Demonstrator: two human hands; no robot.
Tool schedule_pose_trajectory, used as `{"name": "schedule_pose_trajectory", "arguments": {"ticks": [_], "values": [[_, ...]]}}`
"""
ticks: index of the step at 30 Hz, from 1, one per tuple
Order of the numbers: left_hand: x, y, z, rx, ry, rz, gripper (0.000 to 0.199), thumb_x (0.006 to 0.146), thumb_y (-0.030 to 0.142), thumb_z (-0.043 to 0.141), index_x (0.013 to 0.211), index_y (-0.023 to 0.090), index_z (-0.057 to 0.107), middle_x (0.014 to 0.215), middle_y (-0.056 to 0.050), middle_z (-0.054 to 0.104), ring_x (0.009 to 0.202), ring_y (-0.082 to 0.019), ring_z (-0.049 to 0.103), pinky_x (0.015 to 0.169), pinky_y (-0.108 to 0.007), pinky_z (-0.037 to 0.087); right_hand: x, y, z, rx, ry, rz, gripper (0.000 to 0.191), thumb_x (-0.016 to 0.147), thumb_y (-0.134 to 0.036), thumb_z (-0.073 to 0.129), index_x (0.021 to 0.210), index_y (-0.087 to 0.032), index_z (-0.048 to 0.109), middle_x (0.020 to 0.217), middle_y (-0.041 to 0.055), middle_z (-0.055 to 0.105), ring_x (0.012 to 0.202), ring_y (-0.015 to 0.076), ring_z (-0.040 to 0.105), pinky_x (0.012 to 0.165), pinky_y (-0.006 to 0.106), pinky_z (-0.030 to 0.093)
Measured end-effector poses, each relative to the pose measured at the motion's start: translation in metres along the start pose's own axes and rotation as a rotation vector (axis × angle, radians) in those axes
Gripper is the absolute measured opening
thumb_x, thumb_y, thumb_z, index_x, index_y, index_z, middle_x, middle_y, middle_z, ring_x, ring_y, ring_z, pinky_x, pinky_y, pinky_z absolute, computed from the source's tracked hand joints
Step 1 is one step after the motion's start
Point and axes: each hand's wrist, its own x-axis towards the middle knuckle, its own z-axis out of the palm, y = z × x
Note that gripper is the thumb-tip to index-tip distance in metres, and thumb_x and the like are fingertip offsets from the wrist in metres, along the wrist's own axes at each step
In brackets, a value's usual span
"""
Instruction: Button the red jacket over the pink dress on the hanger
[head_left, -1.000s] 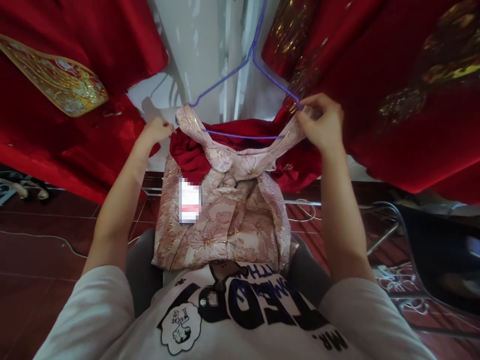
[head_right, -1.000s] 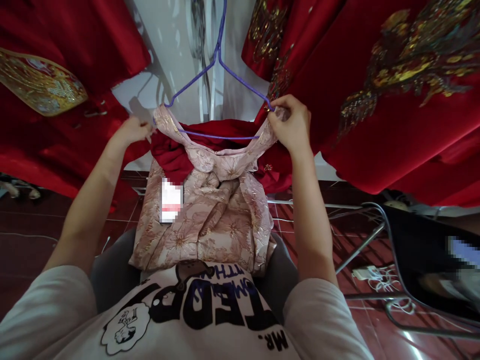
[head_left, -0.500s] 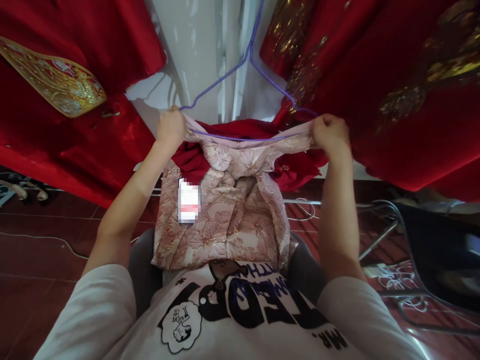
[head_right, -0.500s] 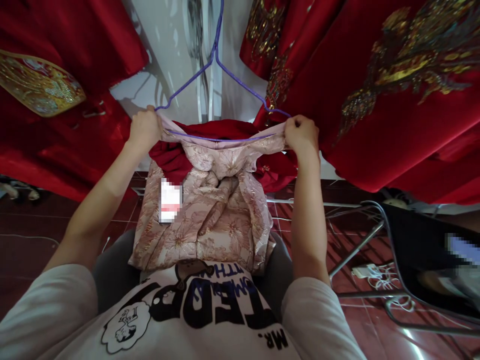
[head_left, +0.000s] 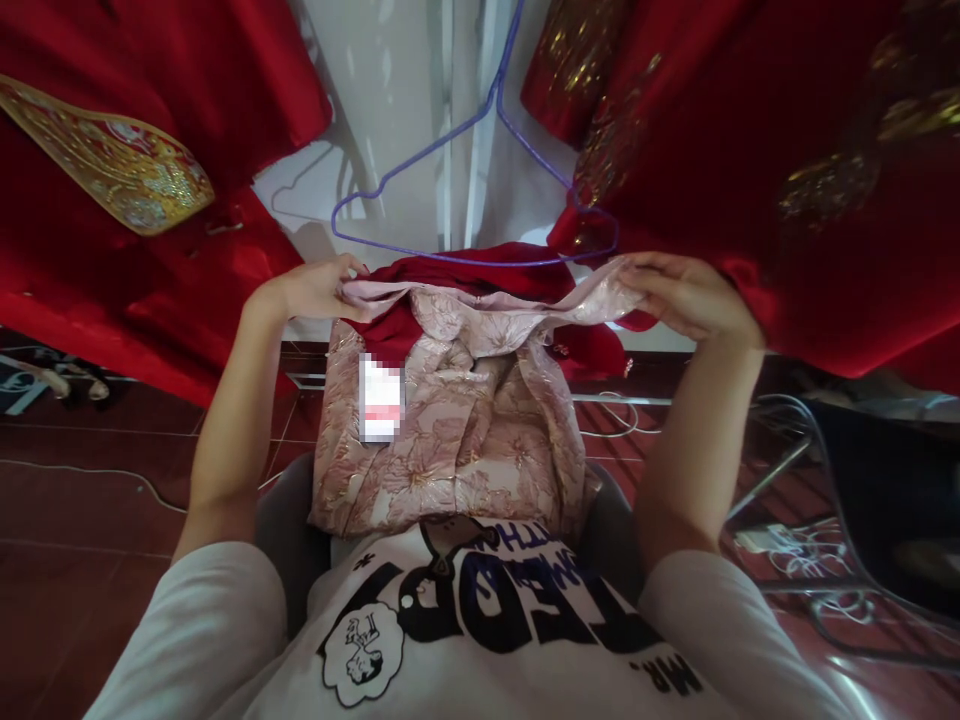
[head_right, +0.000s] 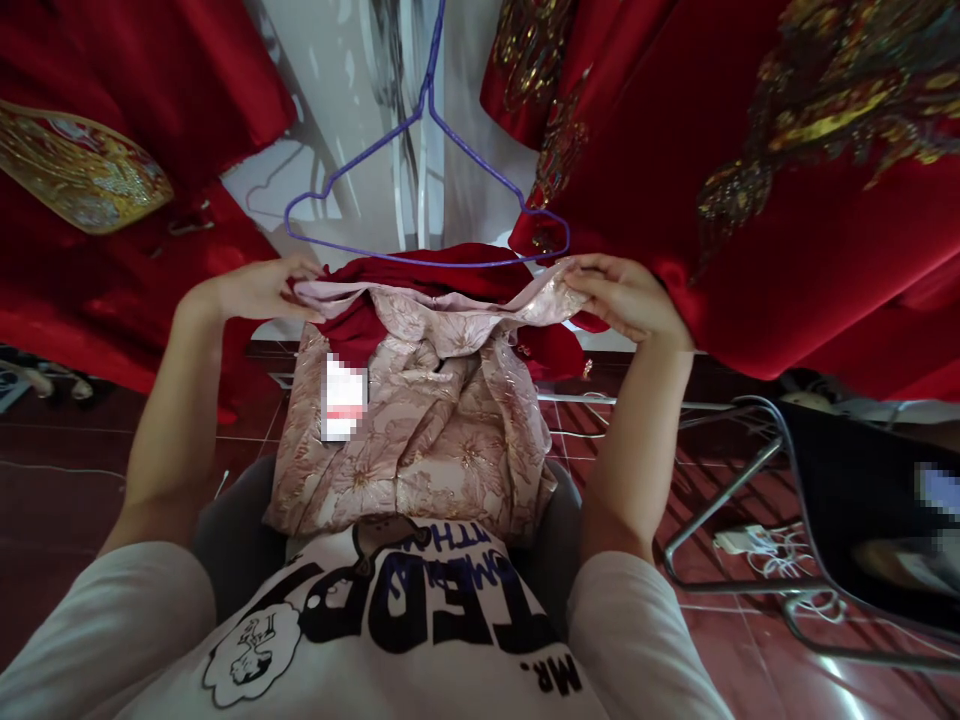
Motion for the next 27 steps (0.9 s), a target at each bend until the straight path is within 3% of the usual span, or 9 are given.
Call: {"name": "schedule_pose_trajectory", "arguments": {"ticks": [2, 4, 7, 9, 12, 14, 16, 20, 27], "values": [[-0.008, 0.006, -0.008, 0.136, 0.033, 0.007, 0.033, 0.082, 0.039, 0.081, 0.108, 0.02, 0.072, 0.097, -0.003, 0.075, 0.099, -0.025, 0.07, 0.094, -0.035, 0.053, 0.0, 0.0, -0.002, 0.015, -0.021, -0.012, 0.022, 0.068, -0.026, 0.092, 0.084, -0.026, 0.077, 0.092, 0.001, 0.073, 0.082, 0.014, 0.067, 0.085, 0.031, 0.062], [-0.011, 0.018, -0.012, 0.224, 0.183, 0.047, 0.018, 0.092, 0.033, 0.072, 0.102, 0.019, 0.072, 0.106, -0.007, 0.075, 0.111, -0.028, 0.066, 0.104, -0.041, 0.048, 0.0, 0.001, 0.002, -0.013, -0.04, -0.051, 0.025, 0.067, -0.032, 0.094, 0.082, -0.026, 0.076, 0.086, 0.0002, 0.071, 0.075, 0.0128, 0.064, 0.076, 0.031, 0.061], [0.0, 0.034, -0.003, 0.225, 0.248, 0.257, 0.013, 0.097, 0.027, 0.065, 0.099, 0.016, 0.071, 0.12, -0.012, 0.073, 0.126, -0.033, 0.058, 0.118, -0.053, 0.037, 0.004, 0.002, 0.012, -0.099, -0.017, -0.23, 0.028, 0.073, -0.044, 0.09, 0.085, -0.025, 0.075, 0.075, -0.0006, 0.066, 0.066, 0.0121, 0.058, 0.066, 0.03, 0.055], [0.014, 0.039, 0.012, 0.135, 0.22, 0.415, 0.012, 0.097, 0.028, 0.063, 0.101, 0.018, 0.07, 0.128, -0.01, 0.071, 0.13, -0.031, 0.058, 0.124, -0.057, 0.031, 0.01, 0.005, 0.018, -0.163, 0.1, -0.419, 0.026, 0.079, -0.046, 0.083, 0.089, -0.024, 0.073, 0.071, -0.0009, 0.064, 0.063, 0.0123, 0.056, 0.064, 0.031, 0.052], [0.036, 0.039, 0.041, -0.009, 0.159, 0.58, 0.015, 0.098, 0.03, 0.06, 0.107, 0.02, 0.067, 0.132, -0.009, 0.07, 0.129, -0.029, 0.061, 0.123, -0.057, 0.034, 0.023, 0.013, 0.014, -0.251, 0.352, -0.608, 0.015, 0.086, -0.037, 0.073, 0.09, -0.023, 0.069, 0.074, 0.0003, 0.066, 0.064, 0.0138, 0.058, 0.067, 0.032, 0.051], [0.043, 0.037, 0.056, -0.071, 0.148, 0.628, 0.013, 0.099, 0.029, 0.058, 0.105, 0.021, 0.065, 0.128, -0.01, 0.072, 0.125, -0.028, 0.063, 0.12, -0.054, 0.038, 0.029, 0.02, 0.002, -0.301, 0.42, -0.627, 0.007, 0.085, -0.026, 0.068, 0.091, -0.022, 0.068, 0.078, 0.0022, 0.07, 0.068, 0.0155, 0.062, 0.069, 0.034, 0.052], [0.044, 0.035, 0.063, -0.105, 0.166, 0.654, 0.01, 0.099, 0.029, 0.058, 0.102, 0.021, 0.064, 0.124, -0.011, 0.072, 0.12, -0.027, 0.065, 0.116, -0.051, 0.042, 0.033, 0.025, -0.014, -0.347, 0.406, -0.61, 0.013, 0.08, -0.016, 0.067, 0.092, -0.022, 0.068, 0.082, 0.0036, 0.073, 0.071, 0.0161, 0.066, 0.07, 0.034, 0.052], [0.035, 0.036, 0.058, -0.124, 0.18, 0.674, 0.008, 0.099, 0.029, 0.061, 0.1, 0.021, 0.061, 0.128, -0.01, 0.071, 0.115, -0.026, 0.067, 0.107, -0.045, 0.048, 0.034, 0.03, -0.037, -0.413, 0.433, -0.597, 0.027, 0.072, -0.003, 0.065, 0.091, -0.022, 0.066, 0.079, 0.0018, 0.072, 0.067, 0.015, 0.066, 0.066, 0.033, 0.05], [0.03, 0.038, 0.051, -0.118, 0.169, 0.657, 0.004, 0.097, 0.025, 0.061, 0.099, 0.021, 0.061, 0.128, -0.01, 0.072, 0.116, -0.026, 0.067, 0.105, -0.045, 0.048, 0.038, 0.03, -0.034, -0.427, 0.479, -0.65, 0.03, 0.074, 0.0, 0.064, 0.091, -0.024, 0.056, 0.078, -0.001, 0.068, 0.071, 0.0158, 0.068, 0.065, 0.032, 0.051]]}}
